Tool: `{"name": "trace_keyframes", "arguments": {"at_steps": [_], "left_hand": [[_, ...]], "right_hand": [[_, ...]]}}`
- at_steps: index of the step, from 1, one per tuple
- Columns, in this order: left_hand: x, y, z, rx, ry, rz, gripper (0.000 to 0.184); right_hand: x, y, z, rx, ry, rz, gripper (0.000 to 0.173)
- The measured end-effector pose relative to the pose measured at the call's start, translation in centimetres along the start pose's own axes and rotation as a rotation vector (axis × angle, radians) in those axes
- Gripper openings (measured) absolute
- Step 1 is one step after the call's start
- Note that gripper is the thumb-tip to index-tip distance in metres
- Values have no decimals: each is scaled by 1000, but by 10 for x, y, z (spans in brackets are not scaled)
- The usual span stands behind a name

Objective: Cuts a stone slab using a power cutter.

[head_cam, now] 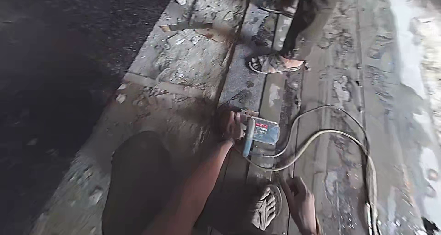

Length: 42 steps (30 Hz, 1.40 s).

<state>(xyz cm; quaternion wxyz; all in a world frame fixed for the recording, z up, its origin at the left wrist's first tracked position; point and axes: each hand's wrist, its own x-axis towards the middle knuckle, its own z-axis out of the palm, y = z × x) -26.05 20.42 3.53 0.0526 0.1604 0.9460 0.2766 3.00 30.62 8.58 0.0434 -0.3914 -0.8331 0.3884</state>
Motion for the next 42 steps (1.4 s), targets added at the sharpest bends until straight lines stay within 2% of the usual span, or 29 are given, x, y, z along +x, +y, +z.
{"name": "trace_keyframes", "arguments": {"at_steps": [2,4,8,10,12,15,20,22,26,29,31,34,37,39,42], "left_hand": [[2,6,-7,67,-60,-35,46],[3,9,-6,120,-84,-60,46],[3,10,-5,120,-81,-67,48],[4,9,-7,112,-136,-85,48],[4,2,-2,69,-128,-74,47],[3,-12,18,-66,45,-6,48],[4,-17,19,-99,115,73,45],[5,-21,23,-131,154,71,41],[5,-28,35,-152,290,111,37],[7,-25,35,-160,302,102,39],[9,-23,38,-141,281,80,41],[9,-24,41,-140,225,54,40],[15,-28,45,-133,295,62,44],[16,-28,48,-134,335,78,46],[19,-24,53,-168,374,88,47]], "right_hand": [[-34,7,5,112,-109,209,31],[-52,14,8,144,-149,326,30],[-43,33,10,214,-184,305,27],[-16,35,-2,190,-200,205,28],[18,35,-12,139,-138,17,30],[71,13,-30,89,-48,-179,38],[109,-44,-53,44,85,-390,42],[110,-57,-53,-20,53,-503,39],[107,-64,-41,-330,-120,-820,35],[99,-71,-38,-559,-274,-991,34],[93,-83,-42,-688,-428,-908,41],[95,-101,-38,-716,-556,-608,52],[105,-106,-13,-604,-537,-382,60],[103,-105,10,-417,-488,-207,67],[100,-103,62,-85,-242,12,79]]}}
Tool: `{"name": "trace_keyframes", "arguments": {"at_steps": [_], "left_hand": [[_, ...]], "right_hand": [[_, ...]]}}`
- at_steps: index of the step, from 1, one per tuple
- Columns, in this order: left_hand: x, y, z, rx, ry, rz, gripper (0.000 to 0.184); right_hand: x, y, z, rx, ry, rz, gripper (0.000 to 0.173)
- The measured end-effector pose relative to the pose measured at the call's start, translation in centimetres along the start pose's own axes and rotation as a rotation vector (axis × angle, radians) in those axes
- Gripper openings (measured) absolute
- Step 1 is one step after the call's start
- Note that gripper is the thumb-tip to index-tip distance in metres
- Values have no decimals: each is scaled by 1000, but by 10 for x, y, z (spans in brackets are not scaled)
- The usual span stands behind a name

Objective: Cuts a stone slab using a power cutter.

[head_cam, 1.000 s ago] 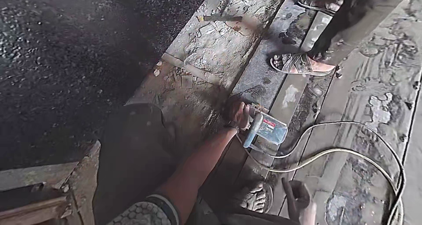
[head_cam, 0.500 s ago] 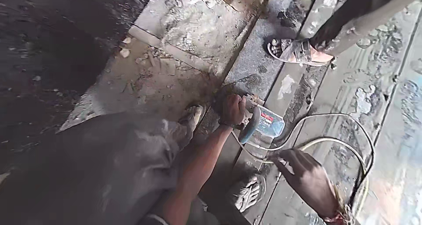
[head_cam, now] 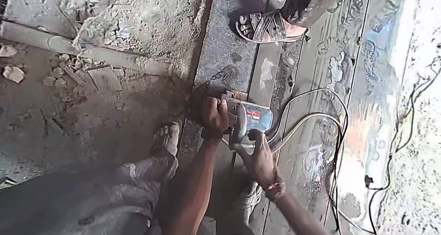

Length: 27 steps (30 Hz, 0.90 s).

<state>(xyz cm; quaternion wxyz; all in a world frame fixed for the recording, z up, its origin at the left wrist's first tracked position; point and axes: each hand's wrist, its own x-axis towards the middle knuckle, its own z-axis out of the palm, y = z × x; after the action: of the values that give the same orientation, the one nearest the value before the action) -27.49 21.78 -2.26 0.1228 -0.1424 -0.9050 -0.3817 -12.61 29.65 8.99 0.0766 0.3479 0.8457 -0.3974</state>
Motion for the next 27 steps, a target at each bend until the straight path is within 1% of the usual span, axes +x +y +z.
{"name": "trace_keyframes", "arguments": {"at_steps": [2,4,5,6,8,10,11,14,18,23,27], "left_hand": [[2,-6,6,-43,45,26,46],[-1,-8,6,-49,67,25,44],[2,-7,7,-35,74,13,44],[1,-4,8,-23,60,-14,44],[2,0,9,-26,42,-34,42],[5,3,8,-8,30,-29,41],[6,5,7,1,23,-35,41],[8,3,7,22,31,-19,46],[11,4,10,11,42,-12,42],[14,4,12,23,38,-11,45],[17,6,12,10,25,-42,41]], "right_hand": [[8,-8,39,210,214,53,87],[9,-24,68,359,375,134,83],[13,-32,78,414,426,162,81],[15,-39,85,443,475,194,75],[24,-46,89,477,558,275,55],[31,-50,89,500,607,340,45],[33,-51,88,494,623,351,43],[35,-54,91,461,651,340,44],[40,-56,96,366,756,327,44],[44,-59,101,301,819,336,45],[48,-63,102,267,873,334,45]]}}
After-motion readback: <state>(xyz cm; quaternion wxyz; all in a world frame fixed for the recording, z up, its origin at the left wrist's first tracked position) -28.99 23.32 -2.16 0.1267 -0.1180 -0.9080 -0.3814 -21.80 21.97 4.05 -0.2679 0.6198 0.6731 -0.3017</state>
